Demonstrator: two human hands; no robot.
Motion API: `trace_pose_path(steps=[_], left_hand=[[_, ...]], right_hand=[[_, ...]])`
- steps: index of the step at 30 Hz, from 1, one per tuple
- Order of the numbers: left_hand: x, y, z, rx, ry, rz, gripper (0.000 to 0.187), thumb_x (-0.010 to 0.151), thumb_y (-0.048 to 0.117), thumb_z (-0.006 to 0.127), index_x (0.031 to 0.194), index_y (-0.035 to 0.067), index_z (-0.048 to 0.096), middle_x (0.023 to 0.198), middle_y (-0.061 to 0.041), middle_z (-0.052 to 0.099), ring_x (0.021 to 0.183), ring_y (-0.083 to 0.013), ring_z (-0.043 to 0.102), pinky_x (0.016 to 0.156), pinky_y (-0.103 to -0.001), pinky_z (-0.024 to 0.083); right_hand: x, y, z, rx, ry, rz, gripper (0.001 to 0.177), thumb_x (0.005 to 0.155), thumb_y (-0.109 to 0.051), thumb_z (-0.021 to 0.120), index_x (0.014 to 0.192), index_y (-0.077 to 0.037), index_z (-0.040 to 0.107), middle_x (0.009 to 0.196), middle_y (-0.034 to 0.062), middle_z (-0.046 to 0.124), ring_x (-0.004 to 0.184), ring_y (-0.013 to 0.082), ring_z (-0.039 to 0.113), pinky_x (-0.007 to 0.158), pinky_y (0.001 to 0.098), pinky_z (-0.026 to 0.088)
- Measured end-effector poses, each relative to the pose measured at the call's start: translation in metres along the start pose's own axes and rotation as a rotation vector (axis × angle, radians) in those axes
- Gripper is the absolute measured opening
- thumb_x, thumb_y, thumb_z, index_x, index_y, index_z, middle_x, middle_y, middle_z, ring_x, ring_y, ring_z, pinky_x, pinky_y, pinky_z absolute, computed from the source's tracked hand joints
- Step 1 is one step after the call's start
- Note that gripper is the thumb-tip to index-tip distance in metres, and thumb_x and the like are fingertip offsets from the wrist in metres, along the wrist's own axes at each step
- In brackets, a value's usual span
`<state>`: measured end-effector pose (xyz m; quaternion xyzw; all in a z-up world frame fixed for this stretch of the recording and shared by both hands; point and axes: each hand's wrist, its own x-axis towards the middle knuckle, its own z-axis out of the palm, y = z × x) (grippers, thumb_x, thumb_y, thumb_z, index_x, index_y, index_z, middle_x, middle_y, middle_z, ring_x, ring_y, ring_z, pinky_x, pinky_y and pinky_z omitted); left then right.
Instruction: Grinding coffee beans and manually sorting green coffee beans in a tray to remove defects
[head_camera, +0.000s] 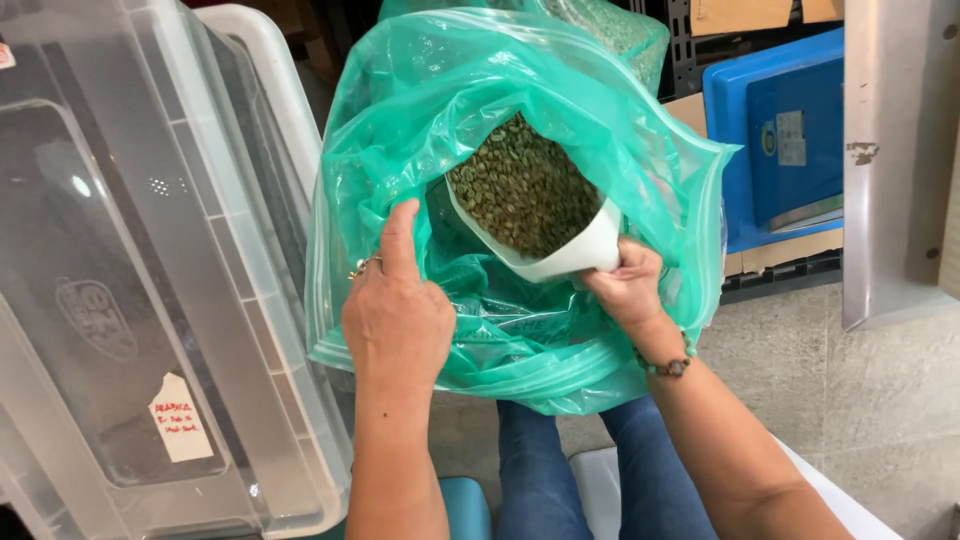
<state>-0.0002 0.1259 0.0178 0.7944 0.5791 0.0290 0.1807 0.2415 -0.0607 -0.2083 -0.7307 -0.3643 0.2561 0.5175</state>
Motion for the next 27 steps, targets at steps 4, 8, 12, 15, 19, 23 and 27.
trace_pose_path(steps=[4, 8, 12, 15, 19, 23, 27], left_hand=[[0.007, 0.008, -0.010, -0.092, -0.088, -0.022, 0.084, 0.081, 0.001, 0.055, 0.159, 0.029, 0.037, 0.089, -0.022, 0.068, 0.084, -0.0482, 0.067, 0.079, -0.058, 0.054], [0.009, 0.019, -0.007, -0.101, -0.055, -0.035, 0.083, 0.080, 0.000, 0.056, 0.155, 0.032, 0.041, 0.087, -0.021, 0.068, 0.083, -0.0480, 0.070, 0.081, -0.058, 0.054], [0.011, 0.019, -0.013, -0.157, -0.064, 0.019, 0.084, 0.075, -0.002, 0.054, 0.152, 0.029, 0.047, 0.089, -0.022, 0.068, 0.085, -0.0503, 0.069, 0.082, -0.060, 0.052], [0.006, 0.000, 0.002, -0.086, 0.040, -0.012, 0.087, 0.075, 0.002, 0.055, 0.154, 0.038, 0.048, 0.111, -0.012, 0.071, 0.093, -0.0436, 0.070, 0.089, -0.054, 0.053], [0.000, -0.006, 0.007, -0.134, 0.055, -0.077, 0.082, 0.077, 0.002, 0.053, 0.151, 0.039, 0.050, 0.112, -0.015, 0.071, 0.100, -0.0434, 0.069, 0.094, -0.052, 0.052], [-0.001, 0.010, 0.001, -0.114, 0.068, -0.096, 0.069, 0.084, 0.018, 0.067, 0.147, 0.040, 0.052, 0.111, -0.014, 0.072, 0.103, -0.0426, 0.070, 0.091, -0.053, 0.052], [-0.013, 0.018, -0.007, -0.073, 0.068, -0.064, 0.070, 0.083, 0.018, 0.066, 0.149, 0.033, 0.050, 0.116, -0.018, 0.068, 0.106, -0.0446, 0.066, 0.092, -0.055, 0.050]], right_hand=[[-0.013, -0.046, -0.015, 0.003, 0.000, -0.051, 0.018, 0.064, 0.001, 0.082, 0.068, -0.003, 0.066, 0.059, 0.0151, 0.058, 0.052, 0.0293, 0.057, 0.052, 0.0354, 0.045], [-0.029, -0.079, -0.031, 0.094, -0.059, 0.031, 0.012, 0.066, -0.002, 0.080, 0.073, -0.006, 0.071, 0.063, 0.0056, 0.060, 0.060, 0.0120, 0.055, 0.055, 0.0341, 0.047], [-0.035, -0.121, -0.022, 0.136, 0.011, -0.002, 0.012, 0.063, -0.002, 0.079, 0.070, -0.006, 0.070, 0.060, 0.0099, 0.059, 0.055, 0.0167, 0.055, 0.050, 0.0373, 0.047], [-0.033, -0.141, -0.019, 0.263, 0.061, -0.092, 0.016, 0.061, -0.002, 0.083, 0.064, -0.008, 0.068, 0.060, 0.0059, 0.061, 0.049, 0.0209, 0.057, 0.050, 0.0294, 0.049], [-0.034, -0.148, -0.026, 0.321, 0.078, -0.183, 0.021, 0.067, -0.004, 0.087, 0.066, -0.004, 0.066, 0.060, 0.0102, 0.060, 0.047, 0.0280, 0.053, 0.048, 0.0321, 0.046], [-0.022, -0.185, -0.047, 0.336, 0.078, -0.239, 0.025, 0.070, -0.011, 0.089, 0.067, -0.004, 0.065, 0.059, 0.0093, 0.059, 0.044, 0.0281, 0.050, 0.045, 0.0313, 0.045], [-0.028, -0.194, -0.068, 0.388, 0.078, -0.233, 0.026, 0.068, -0.016, 0.091, 0.065, -0.007, 0.066, 0.060, 0.0067, 0.061, 0.045, 0.0263, 0.053, 0.045, 0.0304, 0.045]])
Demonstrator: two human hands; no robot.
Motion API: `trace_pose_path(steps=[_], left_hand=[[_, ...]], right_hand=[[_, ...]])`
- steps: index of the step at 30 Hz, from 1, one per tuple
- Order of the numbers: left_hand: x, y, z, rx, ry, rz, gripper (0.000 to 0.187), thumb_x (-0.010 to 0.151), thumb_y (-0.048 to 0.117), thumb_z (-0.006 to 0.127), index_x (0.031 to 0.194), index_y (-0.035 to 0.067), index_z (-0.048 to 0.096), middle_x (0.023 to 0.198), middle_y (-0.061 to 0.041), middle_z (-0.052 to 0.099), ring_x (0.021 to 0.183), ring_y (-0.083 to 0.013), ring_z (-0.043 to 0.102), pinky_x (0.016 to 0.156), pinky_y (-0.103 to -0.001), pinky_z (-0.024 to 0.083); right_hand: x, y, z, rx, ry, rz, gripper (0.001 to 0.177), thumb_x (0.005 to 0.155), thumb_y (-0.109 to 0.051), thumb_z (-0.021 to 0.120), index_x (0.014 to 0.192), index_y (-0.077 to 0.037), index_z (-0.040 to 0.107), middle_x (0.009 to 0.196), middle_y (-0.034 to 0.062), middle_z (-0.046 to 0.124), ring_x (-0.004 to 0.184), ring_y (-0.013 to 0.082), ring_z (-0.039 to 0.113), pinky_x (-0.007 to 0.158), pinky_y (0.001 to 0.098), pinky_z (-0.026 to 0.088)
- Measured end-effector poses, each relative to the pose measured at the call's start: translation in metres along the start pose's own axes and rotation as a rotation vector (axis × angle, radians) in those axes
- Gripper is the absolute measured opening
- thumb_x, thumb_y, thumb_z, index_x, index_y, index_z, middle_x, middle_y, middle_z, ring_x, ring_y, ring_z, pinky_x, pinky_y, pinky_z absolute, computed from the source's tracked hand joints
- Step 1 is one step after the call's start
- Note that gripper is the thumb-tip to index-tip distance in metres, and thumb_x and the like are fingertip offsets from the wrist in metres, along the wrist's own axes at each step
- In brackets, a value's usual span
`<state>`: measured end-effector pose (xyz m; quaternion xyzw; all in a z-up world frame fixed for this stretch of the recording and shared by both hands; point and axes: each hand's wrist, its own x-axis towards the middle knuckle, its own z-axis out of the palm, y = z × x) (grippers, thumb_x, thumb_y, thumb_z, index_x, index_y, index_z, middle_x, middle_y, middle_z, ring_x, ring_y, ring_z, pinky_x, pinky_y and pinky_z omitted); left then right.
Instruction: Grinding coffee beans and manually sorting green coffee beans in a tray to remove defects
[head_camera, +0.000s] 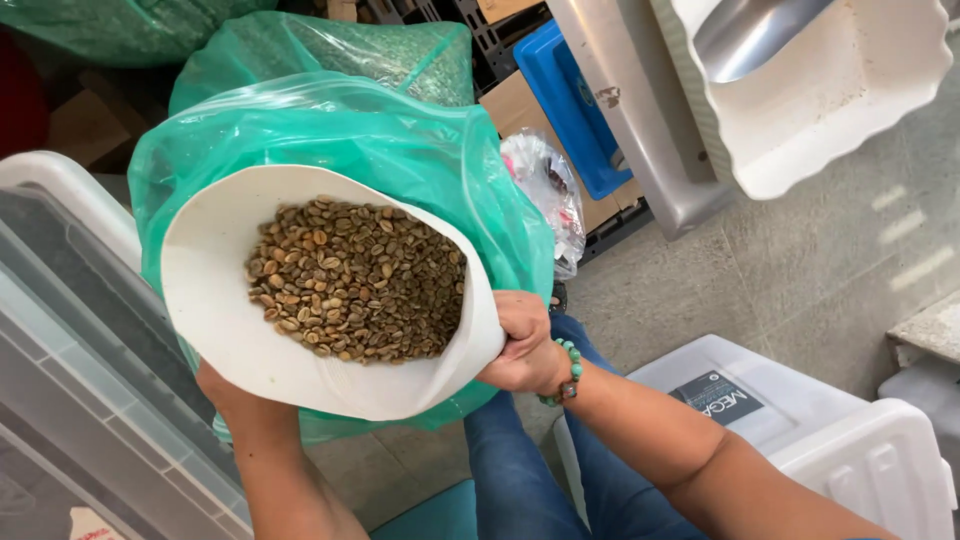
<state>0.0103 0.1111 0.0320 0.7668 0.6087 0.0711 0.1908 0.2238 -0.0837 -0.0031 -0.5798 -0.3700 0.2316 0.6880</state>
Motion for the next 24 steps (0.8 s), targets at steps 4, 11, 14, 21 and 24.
trace_pose_path(steps=[4, 11, 14, 21, 24], left_hand=[[-0.012, 0.011, -0.014, 0.066, 0.017, 0.056, 0.075, 0.081, 0.019, 0.066, 0.153, 0.017, 0.045, 0.129, -0.026, 0.057, 0.113, -0.0491, 0.059, 0.093, -0.060, 0.045], [-0.018, 0.092, -0.030, 0.032, 0.283, 0.399, 0.065, 0.084, 0.012, 0.070, 0.145, -0.008, 0.058, 0.140, -0.030, 0.050, 0.121, -0.0485, 0.055, 0.099, -0.060, 0.047], [-0.013, 0.202, -0.025, -0.212, 0.070, 0.528, 0.057, 0.088, 0.003, 0.064, 0.144, -0.004, 0.054, 0.136, -0.025, 0.060, 0.127, -0.0391, 0.055, 0.108, -0.052, 0.046], [-0.015, 0.424, 0.146, -0.555, -0.277, 0.815, 0.064, 0.085, 0.017, 0.073, 0.145, 0.016, 0.053, 0.146, -0.018, 0.052, 0.140, -0.0320, 0.052, 0.113, -0.047, 0.050], [-0.019, 0.503, 0.224, -0.300, -0.449, 0.850, 0.080, 0.088, 0.034, 0.087, 0.150, 0.022, 0.038, 0.161, -0.021, 0.034, 0.137, -0.0478, 0.052, 0.108, -0.058, 0.049]], right_hand=[[0.008, -0.048, -0.038, -0.068, -0.031, -0.044, 0.031, 0.081, -0.034, 0.081, 0.078, -0.006, 0.067, 0.071, 0.0054, 0.063, 0.056, 0.0195, 0.058, 0.052, 0.0313, 0.047], [-0.030, -0.094, -0.186, -0.324, 0.241, 0.089, 0.038, 0.082, -0.036, 0.078, 0.063, -0.015, 0.052, 0.061, -0.0058, 0.047, 0.057, 0.0070, 0.037, 0.053, 0.0282, 0.030], [-0.064, -0.103, -0.270, -0.606, 0.423, 0.214, 0.034, 0.077, -0.018, 0.081, 0.061, -0.013, 0.052, 0.061, -0.0060, 0.044, 0.064, 0.0049, 0.034, 0.055, 0.0283, 0.028], [-0.031, -0.153, -0.357, -0.775, 0.592, 0.137, 0.054, 0.086, 0.007, 0.066, 0.064, -0.010, 0.019, 0.068, -0.0023, 0.021, 0.071, 0.0124, 0.020, 0.062, 0.0330, 0.016], [-0.036, -0.153, -0.397, -0.810, 0.720, 0.153, 0.058, 0.085, 0.011, 0.069, 0.067, -0.010, 0.018, 0.072, -0.0007, 0.021, 0.074, 0.0136, 0.022, 0.065, 0.0332, 0.016]])
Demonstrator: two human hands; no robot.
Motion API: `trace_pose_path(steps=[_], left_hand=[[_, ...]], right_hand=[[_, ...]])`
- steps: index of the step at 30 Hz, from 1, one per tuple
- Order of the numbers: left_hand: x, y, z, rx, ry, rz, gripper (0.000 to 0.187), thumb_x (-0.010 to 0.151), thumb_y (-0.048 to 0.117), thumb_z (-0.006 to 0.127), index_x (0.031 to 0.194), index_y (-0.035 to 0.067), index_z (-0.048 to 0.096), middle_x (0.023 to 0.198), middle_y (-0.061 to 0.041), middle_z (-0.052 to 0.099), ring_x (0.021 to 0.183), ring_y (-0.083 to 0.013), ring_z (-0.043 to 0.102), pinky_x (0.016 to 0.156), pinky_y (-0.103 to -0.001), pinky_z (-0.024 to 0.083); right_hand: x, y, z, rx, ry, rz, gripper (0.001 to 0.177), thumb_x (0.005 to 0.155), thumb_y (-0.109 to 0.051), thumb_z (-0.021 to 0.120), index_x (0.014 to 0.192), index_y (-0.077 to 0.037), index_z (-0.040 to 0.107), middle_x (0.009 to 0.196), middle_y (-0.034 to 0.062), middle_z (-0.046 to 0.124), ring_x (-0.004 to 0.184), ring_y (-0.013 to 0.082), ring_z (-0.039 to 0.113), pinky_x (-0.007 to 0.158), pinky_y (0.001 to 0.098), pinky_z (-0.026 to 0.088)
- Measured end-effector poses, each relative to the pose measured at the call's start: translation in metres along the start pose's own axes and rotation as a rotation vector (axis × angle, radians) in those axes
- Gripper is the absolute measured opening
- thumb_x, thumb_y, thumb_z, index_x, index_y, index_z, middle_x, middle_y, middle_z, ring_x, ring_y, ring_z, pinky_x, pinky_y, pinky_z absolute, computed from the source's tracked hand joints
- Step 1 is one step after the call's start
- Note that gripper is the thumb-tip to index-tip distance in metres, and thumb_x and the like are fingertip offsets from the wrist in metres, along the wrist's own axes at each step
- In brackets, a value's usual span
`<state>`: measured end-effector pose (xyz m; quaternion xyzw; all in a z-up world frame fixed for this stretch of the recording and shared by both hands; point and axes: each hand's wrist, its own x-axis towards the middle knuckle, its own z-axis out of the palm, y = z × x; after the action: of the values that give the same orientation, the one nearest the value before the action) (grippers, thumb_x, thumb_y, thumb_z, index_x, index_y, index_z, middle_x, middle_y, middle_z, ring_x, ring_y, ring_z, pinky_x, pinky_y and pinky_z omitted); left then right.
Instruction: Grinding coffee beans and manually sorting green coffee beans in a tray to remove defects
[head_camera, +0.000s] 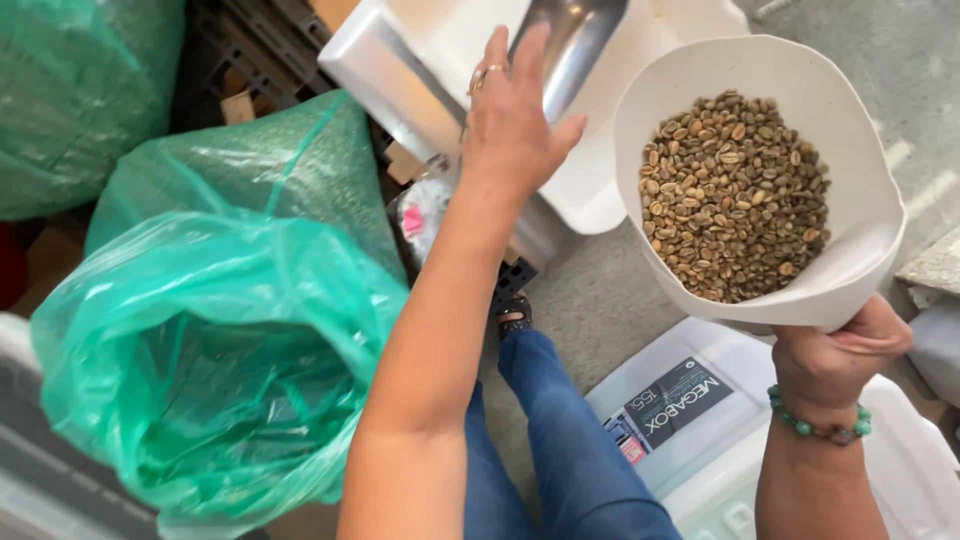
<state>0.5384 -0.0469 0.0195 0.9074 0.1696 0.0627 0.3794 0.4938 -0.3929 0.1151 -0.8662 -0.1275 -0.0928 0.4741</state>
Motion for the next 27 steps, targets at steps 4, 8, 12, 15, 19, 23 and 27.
trace_pose_path(steps=[4, 8, 12, 15, 19, 23, 27], left_hand=[[0.071, -0.017, 0.085, 0.233, -0.184, -0.250, 0.139, 0.080, 0.062, 0.097, 0.160, 0.028, -0.010, 0.170, -0.027, 0.015, 0.152, -0.0441, 0.030, 0.116, -0.049, 0.040], [0.091, -0.023, 0.109, 0.493, -0.143, -0.311, 0.144, 0.070, 0.066, 0.098, 0.162, 0.024, -0.005, 0.141, -0.016, 0.039, 0.109, -0.0306, 0.057, 0.088, -0.041, 0.056], [0.087, -0.012, 0.071, 0.382, -0.146, -0.347, 0.145, 0.064, 0.055, 0.099, 0.163, 0.026, -0.002, 0.144, -0.019, 0.041, 0.114, -0.0303, 0.054, 0.087, -0.043, 0.057], [0.071, 0.008, 0.018, -0.011, -0.117, -0.408, 0.131, 0.063, 0.031, 0.090, 0.163, 0.022, 0.008, 0.120, -0.015, 0.057, 0.103, -0.0311, 0.058, 0.087, -0.041, 0.055], [0.048, 0.008, -0.036, -0.513, -0.089, -0.632, 0.115, 0.055, 0.036, 0.076, 0.159, 0.022, 0.028, 0.139, -0.009, 0.059, 0.114, -0.0222, 0.064, 0.090, -0.035, 0.053], [0.019, 0.001, -0.068, -0.877, -0.035, -0.697, 0.118, 0.051, 0.031, 0.075, 0.160, 0.017, 0.034, 0.098, -0.009, 0.066, 0.095, -0.0142, 0.055, 0.089, -0.026, 0.050], [0.004, -0.012, -0.071, -1.054, -0.047, -0.707, 0.118, 0.058, 0.031, 0.080, 0.162, 0.019, 0.025, 0.083, -0.004, 0.078, 0.081, -0.0139, 0.069, 0.055, -0.039, 0.042]], right_hand=[[0.029, 0.012, -0.013, -0.126, 0.000, 0.073, 0.053, 0.079, 0.016, 0.065, 0.067, -0.008, 0.019, 0.074, -0.0012, 0.020, 0.075, 0.0140, 0.022, 0.063, 0.0326, 0.014], [0.038, 0.036, -0.020, -0.088, -0.016, 0.136, 0.047, 0.080, 0.014, 0.065, 0.068, -0.005, 0.024, 0.074, -0.0016, 0.023, 0.076, 0.0133, 0.025, 0.066, 0.0308, 0.018], [0.057, 0.031, -0.006, -0.137, -0.051, 0.183, 0.046, 0.076, 0.011, 0.063, 0.064, -0.007, 0.022, 0.072, -0.0023, 0.021, 0.073, 0.0119, 0.022, 0.062, 0.0295, 0.014], [0.072, 0.024, 0.002, -0.150, -0.153, 0.223, 0.041, 0.081, 0.006, 0.068, 0.067, -0.005, 0.031, 0.074, -0.0046, 0.024, 0.073, 0.0097, 0.024, 0.058, 0.0282, 0.018], [0.102, 0.013, 0.020, -0.354, -0.345, 0.117, 0.037, 0.087, -0.007, 0.075, 0.071, -0.003, 0.042, 0.070, 0.0007, 0.031, 0.071, 0.0126, 0.028, 0.059, 0.0319, 0.023], [0.131, 0.004, 0.043, -0.697, -0.553, -0.165, 0.031, 0.087, -0.020, 0.072, 0.073, -0.003, 0.050, 0.066, 0.0078, 0.045, 0.062, 0.0210, 0.039, 0.058, 0.0413, 0.033], [0.151, 0.037, 0.060, -0.876, -0.652, -0.299, 0.037, 0.093, -0.033, 0.073, 0.079, -0.007, 0.051, 0.071, 0.0167, 0.050, 0.066, 0.0344, 0.047, 0.067, 0.0482, 0.041]])
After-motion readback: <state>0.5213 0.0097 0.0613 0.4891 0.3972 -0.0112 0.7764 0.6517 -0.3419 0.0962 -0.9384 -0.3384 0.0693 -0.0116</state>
